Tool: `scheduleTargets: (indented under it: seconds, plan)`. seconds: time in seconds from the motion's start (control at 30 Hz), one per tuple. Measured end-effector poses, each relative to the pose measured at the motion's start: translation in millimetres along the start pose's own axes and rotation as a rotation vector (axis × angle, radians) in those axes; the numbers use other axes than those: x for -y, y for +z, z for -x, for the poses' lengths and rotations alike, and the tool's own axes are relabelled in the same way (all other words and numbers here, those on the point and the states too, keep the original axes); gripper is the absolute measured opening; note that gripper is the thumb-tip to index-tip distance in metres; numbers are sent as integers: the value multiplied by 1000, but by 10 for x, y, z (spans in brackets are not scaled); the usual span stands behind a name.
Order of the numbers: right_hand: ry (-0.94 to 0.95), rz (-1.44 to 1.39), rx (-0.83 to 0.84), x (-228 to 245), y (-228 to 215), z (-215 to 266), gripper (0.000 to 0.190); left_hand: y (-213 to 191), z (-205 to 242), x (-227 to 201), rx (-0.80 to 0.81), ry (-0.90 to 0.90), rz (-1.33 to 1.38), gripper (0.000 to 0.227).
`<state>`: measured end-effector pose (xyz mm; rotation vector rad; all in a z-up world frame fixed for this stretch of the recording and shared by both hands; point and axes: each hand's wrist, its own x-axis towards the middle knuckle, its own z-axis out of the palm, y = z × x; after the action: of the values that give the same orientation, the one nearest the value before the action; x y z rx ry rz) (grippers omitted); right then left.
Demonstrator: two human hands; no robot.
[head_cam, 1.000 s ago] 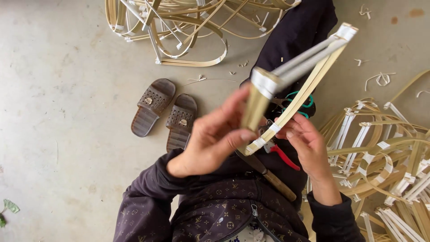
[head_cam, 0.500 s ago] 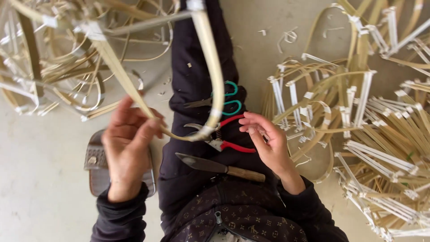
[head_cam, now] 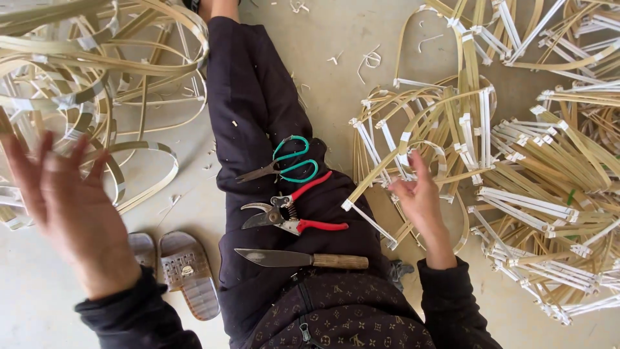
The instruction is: Assembling and trimming bamboo frame components using shears, scissors, and a utility knife while sitting on the floor.
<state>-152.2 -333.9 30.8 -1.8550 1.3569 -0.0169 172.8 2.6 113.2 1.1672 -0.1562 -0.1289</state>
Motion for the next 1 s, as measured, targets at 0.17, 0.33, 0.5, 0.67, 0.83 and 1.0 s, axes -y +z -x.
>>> scheduleTargets:
  seconds: [0.17,0.33,0.5,0.67,0.83,1.0]
  plan:
    - [-418,-394,-217,-441,271,-19,67,-382,274,559,116,-188,-11,47]
    - [-893,-362,-348,245,477,393,54,-28,525,509,214,-279,-83,44]
    - [-1018,-119,20,687,657,818,28,312,692,149,515,-150,-162,55]
    - [-1135,13,154,868,780,975,28,207,611,167,218,-68,-78,60]
    - [-1340,102,249,1067,731,1181,30,-184,432,614,40,-68,7,60]
    - [-1445,-98,586,1127,503,1360,26,-436,397,921,-5,-282,212,40]
